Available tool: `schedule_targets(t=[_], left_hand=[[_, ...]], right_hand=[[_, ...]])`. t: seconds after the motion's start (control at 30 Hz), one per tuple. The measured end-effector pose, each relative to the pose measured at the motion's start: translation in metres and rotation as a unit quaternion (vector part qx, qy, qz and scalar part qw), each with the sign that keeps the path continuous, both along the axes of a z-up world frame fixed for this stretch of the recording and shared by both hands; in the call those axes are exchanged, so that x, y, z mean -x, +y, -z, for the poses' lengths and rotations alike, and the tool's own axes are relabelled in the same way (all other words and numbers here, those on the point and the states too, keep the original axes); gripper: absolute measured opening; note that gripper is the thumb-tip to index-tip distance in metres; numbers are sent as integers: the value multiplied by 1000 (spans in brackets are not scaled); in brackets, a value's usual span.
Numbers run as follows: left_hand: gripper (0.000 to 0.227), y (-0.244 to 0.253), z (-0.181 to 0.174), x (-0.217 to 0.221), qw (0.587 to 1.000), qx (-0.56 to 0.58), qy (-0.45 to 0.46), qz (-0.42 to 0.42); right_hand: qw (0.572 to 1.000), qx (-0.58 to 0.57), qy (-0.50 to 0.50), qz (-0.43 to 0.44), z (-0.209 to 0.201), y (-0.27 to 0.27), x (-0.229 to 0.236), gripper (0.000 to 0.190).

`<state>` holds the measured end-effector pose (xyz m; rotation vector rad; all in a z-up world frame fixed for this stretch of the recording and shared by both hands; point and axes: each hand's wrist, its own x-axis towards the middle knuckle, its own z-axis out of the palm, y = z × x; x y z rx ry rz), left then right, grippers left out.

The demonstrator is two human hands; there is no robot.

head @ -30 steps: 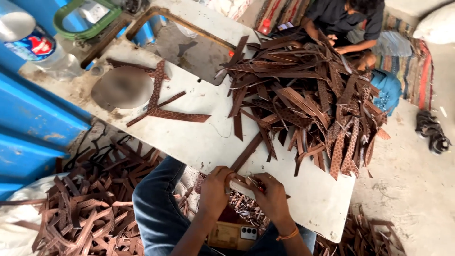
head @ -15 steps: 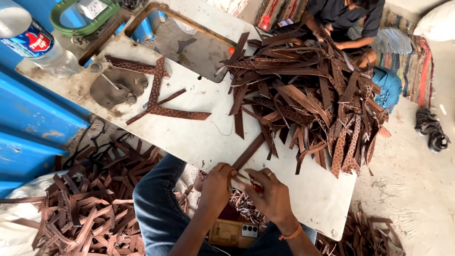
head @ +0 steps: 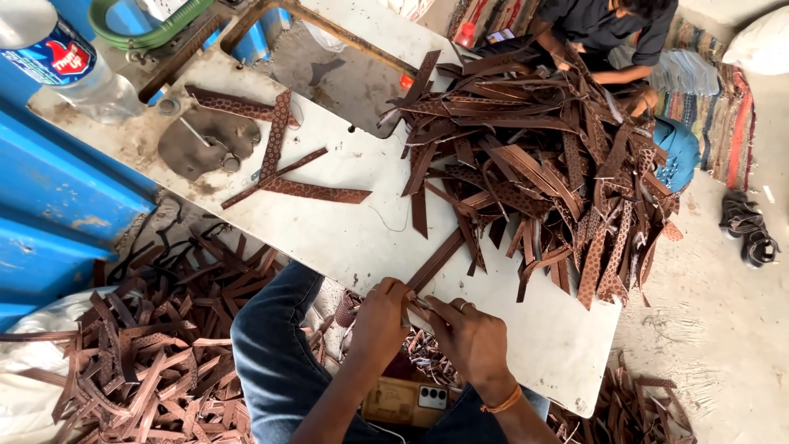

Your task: The person trims and cleans up leather shoe components using a small cutting tool.

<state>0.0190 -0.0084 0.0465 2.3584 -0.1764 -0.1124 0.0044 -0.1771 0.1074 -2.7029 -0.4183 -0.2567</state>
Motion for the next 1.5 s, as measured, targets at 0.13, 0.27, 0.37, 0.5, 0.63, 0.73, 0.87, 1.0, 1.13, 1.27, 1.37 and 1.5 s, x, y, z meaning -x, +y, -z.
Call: schedule_targets(t=[0.13,0.27,0.37,0.5,0.63,0.73,0.87,1.0,1.13,1.27,1.37,1.5], left_hand=[[45,0,-8,0,1000,10,-7,7],[38,-2,5,2,1000,-6,-21,4],[52,-4,-31,2,1000,-22,-2,12],[45,-5,-14,2,997,-45,-56,21],[7,8,-4,-7,995,79,4,-54],[9,11,1,-5,993,105,-2,-59],[28,12,-8,-1,992,111,-47,-35],[12,10,4,-3,996,80,-25,-37],[18,10,1,-3,994,92,-36,-35],[30,9,-15,1,992,91,-92,-6],[10,9,10,-3,994,91,-61,-28],[12,22,7,-10,980,189,16,-59]], right_hand=[[1000,-8,3,-12,-3,1,-1,26],[1000,4,6,-12,-7,5,-2,26],[1000,20,20,10,-7,11,-4,22],[999,47,-17,0,4,5,-3,22],[1000,-20,20,-10,11,-2,-5,22],[998,-54,10,-19,12,-3,-4,26],[998,-53,37,23,2,2,-3,26],[999,-42,-11,-2,-2,3,-4,27],[1000,-9,0,-24,-3,5,-7,27],[999,15,26,-14,-2,9,-11,25],[1000,6,3,-15,0,9,-11,22],[999,-11,-8,-29,6,5,-8,22]])
